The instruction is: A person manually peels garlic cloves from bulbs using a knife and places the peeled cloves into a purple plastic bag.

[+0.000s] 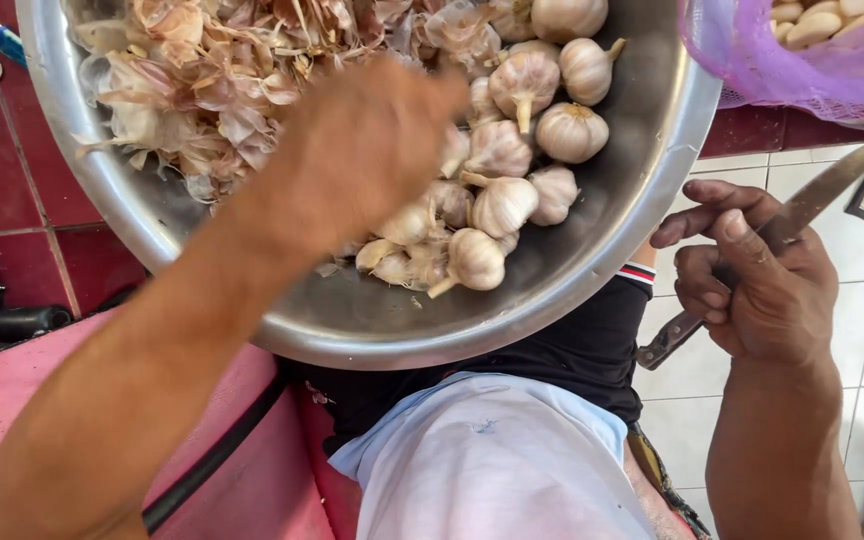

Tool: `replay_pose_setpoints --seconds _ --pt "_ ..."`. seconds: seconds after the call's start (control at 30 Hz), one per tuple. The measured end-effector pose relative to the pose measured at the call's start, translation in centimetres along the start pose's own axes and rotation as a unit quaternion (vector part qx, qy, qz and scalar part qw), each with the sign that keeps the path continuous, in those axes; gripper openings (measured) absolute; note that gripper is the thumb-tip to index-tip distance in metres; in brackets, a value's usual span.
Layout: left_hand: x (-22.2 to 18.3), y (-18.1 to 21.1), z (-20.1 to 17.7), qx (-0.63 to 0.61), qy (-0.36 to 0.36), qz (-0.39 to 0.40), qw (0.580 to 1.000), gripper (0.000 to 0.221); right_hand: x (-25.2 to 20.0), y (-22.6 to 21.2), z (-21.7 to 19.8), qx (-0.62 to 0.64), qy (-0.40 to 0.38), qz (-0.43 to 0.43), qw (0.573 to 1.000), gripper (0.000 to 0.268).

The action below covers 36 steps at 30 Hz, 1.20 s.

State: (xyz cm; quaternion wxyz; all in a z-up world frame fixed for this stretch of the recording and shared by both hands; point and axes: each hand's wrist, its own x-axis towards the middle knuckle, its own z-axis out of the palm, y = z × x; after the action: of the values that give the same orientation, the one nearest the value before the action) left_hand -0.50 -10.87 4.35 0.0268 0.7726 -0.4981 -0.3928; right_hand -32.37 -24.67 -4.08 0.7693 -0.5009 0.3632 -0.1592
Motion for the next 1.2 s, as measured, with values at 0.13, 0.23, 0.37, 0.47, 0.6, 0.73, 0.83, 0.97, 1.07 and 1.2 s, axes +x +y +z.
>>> replay_pose_setpoints --seconds 0.13,0.23,0.37,0.47,0.6,0.73,0.83,0.97,1.07,1.2 --pt "6.3 -4.5 0.1 0.267 0.162 0.124 0.942 0.043 -0.1 -0.4 0.3 -0.013 0.012 0.003 1.0 0.038" --pt "7.8 -4.8 0.6 0.282 0.163 0.133 0.936 0.039 -0.5 -0.2 -0.5 -0.011 0.02 0.003 1.0 0.039" --pt "9.2 -4.6 1.2 0.318 0.16 0.145 0.923 0.029 -1.0 0.1 -1.0 -0.004 0.044 0.004 0.999 0.038" --pt "9.9 -4.2 1.7 0.343 0.158 0.153 0.913 0.022 -1.1 0.3 -1.4 -0.001 0.048 0.014 0.999 0.036" --pt "10.6 -4.0 2.1 0.377 0.158 0.158 0.899 0.012 -0.8 0.4 -1.7 0.006 0.04 0.016 0.999 0.035" --pt "11.6 -3.7 2.7 0.408 0.16 0.167 0.883 0.003 -0.8 -0.1 -1.3 0.002 0.029 -0.001 1.0 0.037" --pt "12.9 -3.9 3.1 0.432 0.165 0.172 0.87 0.004 -1.1 -0.2 -1.4 -0.004 0.03 -0.006 1.0 0.038" --pt "14.0 -5.9 3.2 0.448 0.304 0.244 0.805 0.028 -1.8 -0.2 -1.6 -0.009 0.03 -0.016 0.999 0.036" --pt "13.1 -5.0 2.0 0.422 0.233 0.199 0.853 0.026 -2.0 -0.6 -1.2 -0.02 0.053 -0.015 0.998 0.034" --pt "13.5 -4.8 2.8 0.374 0.186 0.168 0.893 0.019 -2.4 -1.3 -0.8 -0.022 0.043 -0.025 0.999 0.034"
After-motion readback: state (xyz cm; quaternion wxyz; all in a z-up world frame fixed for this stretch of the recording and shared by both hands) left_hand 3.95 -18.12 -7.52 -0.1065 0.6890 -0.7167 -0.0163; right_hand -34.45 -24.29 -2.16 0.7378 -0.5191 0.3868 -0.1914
